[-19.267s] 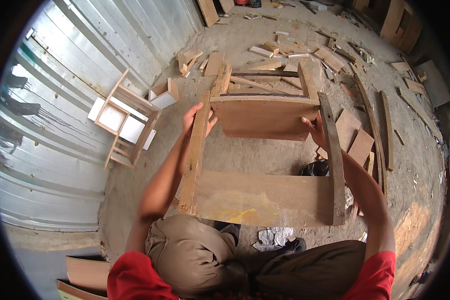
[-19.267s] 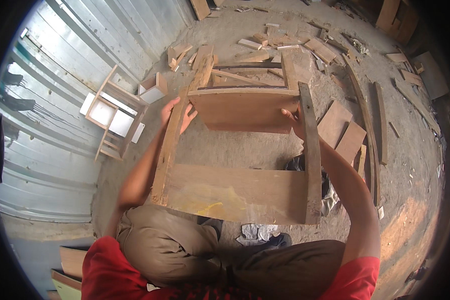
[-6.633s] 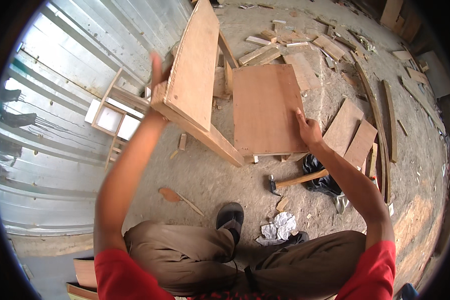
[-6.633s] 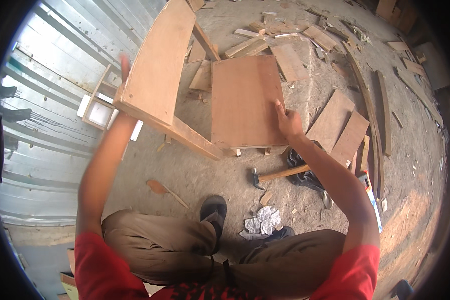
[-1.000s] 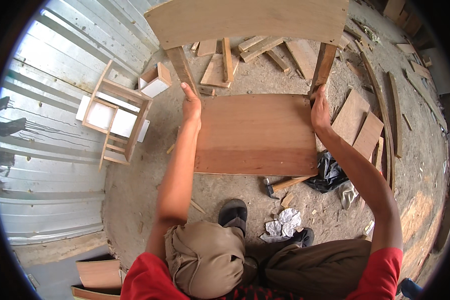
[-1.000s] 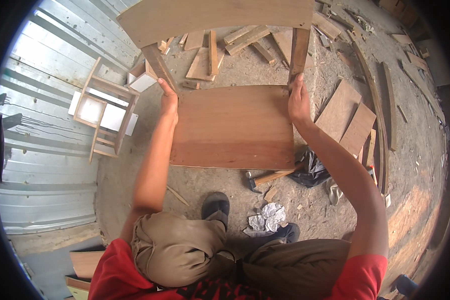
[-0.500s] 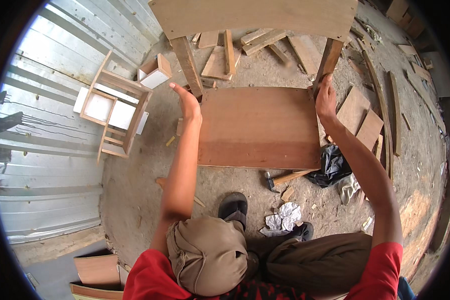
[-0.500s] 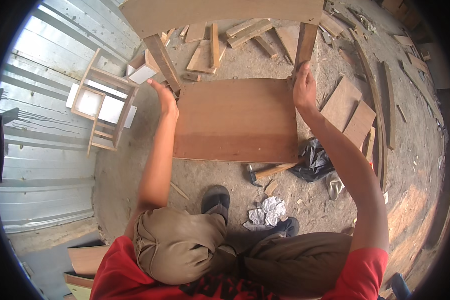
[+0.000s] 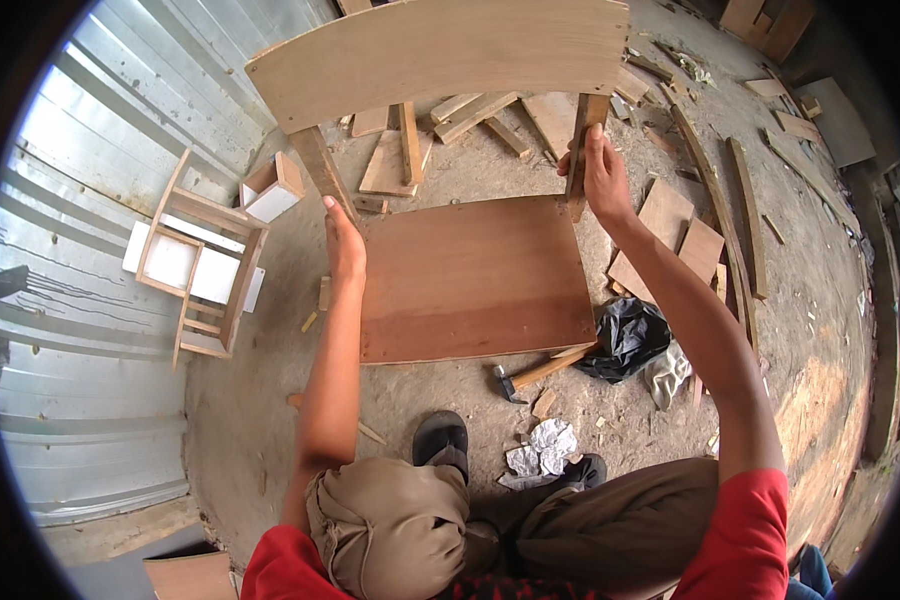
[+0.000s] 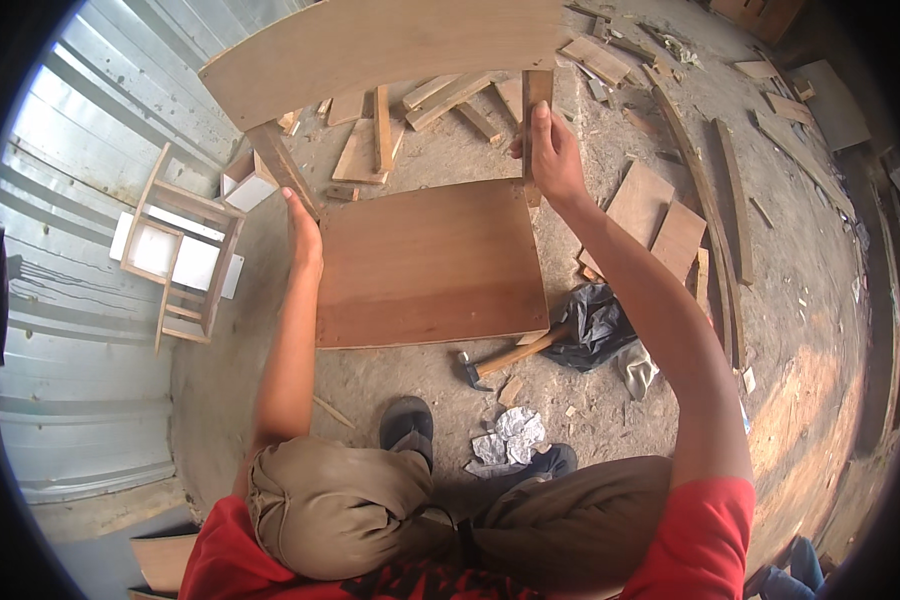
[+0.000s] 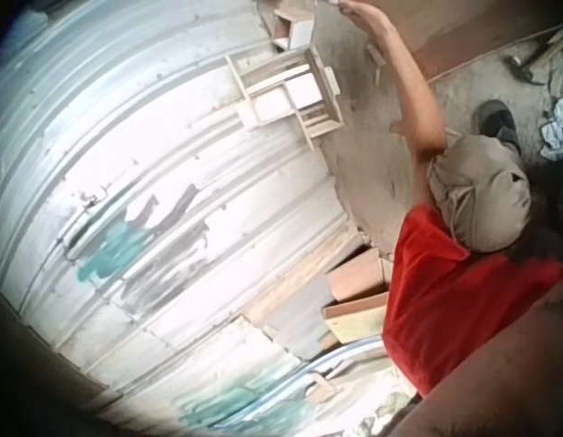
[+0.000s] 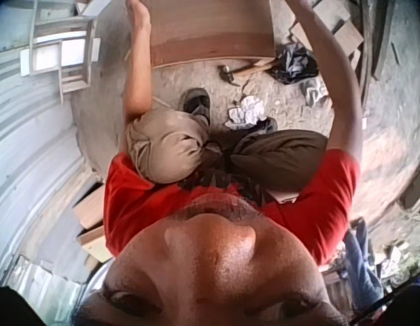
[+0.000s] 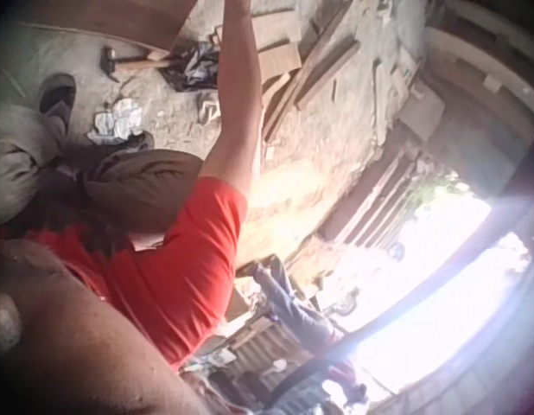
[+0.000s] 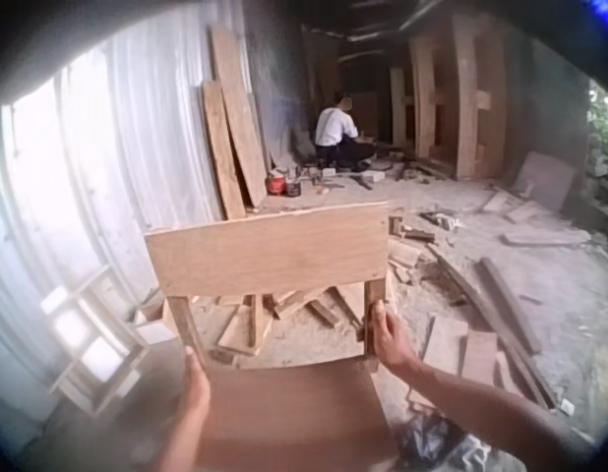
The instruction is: The person assembles a wooden chair by attaching the seat and backrest to the frame using a hammer and nails. They repeatedly position and secure wooden pieces, then test fit additional slats.
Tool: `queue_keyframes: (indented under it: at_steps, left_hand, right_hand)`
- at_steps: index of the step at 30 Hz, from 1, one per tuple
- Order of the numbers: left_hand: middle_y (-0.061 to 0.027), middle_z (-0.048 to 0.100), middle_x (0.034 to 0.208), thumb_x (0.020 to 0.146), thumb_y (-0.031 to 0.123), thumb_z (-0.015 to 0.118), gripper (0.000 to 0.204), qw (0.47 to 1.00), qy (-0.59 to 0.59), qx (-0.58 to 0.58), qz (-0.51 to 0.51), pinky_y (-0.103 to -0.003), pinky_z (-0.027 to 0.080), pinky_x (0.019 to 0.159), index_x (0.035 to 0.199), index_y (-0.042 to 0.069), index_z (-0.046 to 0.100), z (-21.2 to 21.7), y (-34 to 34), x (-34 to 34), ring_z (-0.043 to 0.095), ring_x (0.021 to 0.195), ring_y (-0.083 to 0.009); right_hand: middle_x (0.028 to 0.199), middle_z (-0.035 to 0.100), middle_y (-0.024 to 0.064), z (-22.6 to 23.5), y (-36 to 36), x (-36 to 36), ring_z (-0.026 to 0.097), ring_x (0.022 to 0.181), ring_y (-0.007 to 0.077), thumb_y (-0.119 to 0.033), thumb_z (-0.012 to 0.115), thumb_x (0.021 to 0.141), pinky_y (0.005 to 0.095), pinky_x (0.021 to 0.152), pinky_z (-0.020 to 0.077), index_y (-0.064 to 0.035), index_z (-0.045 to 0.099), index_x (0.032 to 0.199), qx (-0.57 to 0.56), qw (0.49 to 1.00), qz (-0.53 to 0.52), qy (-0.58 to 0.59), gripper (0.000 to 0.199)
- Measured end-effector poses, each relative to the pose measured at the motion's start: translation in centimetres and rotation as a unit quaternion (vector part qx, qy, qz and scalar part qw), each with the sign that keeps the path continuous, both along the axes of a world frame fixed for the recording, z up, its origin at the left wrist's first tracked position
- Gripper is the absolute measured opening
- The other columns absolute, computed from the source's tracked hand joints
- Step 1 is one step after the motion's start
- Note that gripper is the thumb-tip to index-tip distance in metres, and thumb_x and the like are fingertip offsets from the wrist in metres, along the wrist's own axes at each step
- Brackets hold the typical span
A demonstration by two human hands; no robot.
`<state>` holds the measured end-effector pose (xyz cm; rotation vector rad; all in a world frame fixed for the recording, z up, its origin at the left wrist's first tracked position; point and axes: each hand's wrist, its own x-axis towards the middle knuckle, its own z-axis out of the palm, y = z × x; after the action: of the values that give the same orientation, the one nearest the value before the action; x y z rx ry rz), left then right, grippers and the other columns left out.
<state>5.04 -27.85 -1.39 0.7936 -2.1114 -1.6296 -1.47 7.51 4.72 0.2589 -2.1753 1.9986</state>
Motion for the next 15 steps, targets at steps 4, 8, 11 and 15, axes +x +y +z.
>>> queue_keyframes:
  at_steps: [4, 8, 11, 15]
  left_hand:
    - [-0.0223, 0.045, 0.143, 0.091, 0.078, 0.019, 0.099, 1.0, -0.017, -0.005, 0.002, -0.043, 0.031, 0.11, 0.141, -0.004, 0.04, 0.3, 0.0, 0.0, 0.042, 0.133, -0.0351]
    - [-0.0224, 0.05, 0.136, 0.091, 0.077, 0.02, 0.097, 1.0, -0.002, -0.019, -0.004, -0.042, 0.033, 0.107, 0.135, -0.005, 0.045, 0.6, 0.4, 0.2, 0.046, 0.127, -0.0341]
    - [-0.0229, 0.051, 0.134, 0.092, 0.076, 0.02, 0.096, 1.0, 0.013, -0.021, 0.004, -0.041, 0.034, 0.107, 0.133, -0.006, 0.047, 0.3, 0.1, 0.2, 0.048, 0.125, -0.0335]
    - [-0.0232, 0.052, 0.134, 0.093, 0.076, 0.02, 0.096, 0.999, 0.026, -0.018, -0.007, -0.041, 0.033, 0.107, 0.133, -0.006, 0.047, 0.5, 0.3, 0.3, 0.048, 0.125, -0.0335]
  right_hand:
    - [0.069, 0.063, 0.0067, 0.2, -0.1, 0.0, 0.06, 0.064, 0.0123, -0.058, 0.029, 0.102, 0.0282, 0.058, 0.0475, -0.0031, 0.054, 0.085, 0.039, 0.999, -0.024, 0.019, 0.063]
    - [0.075, 0.064, 0.0069, 0.5, 0.5, 0.0, 0.06, 0.066, 0.0127, -0.058, 0.03, 0.102, 0.0285, 0.061, 0.0483, -0.0013, 0.055, 0.095, 0.036, 0.999, 0.005, -0.002, 0.062]
    - [0.082, 0.064, 0.0083, 1.1, 1.0, 0.0, 0.061, 0.072, 0.0142, -0.057, 0.033, 0.102, 0.0299, 0.069, 0.0487, 0.0014, 0.056, 0.107, 0.018, 0.999, 0.024, 0.014, 0.063]
    - [0.092, 0.063, 0.0116, 4.3, 1.1, -2.0, 0.062, 0.08, 0.0168, -0.058, 0.041, 0.1, 0.0339, 0.081, 0.0476, 0.005, 0.055, 0.111, 0.044, 0.982, -0.02, 0.182, 0.065]
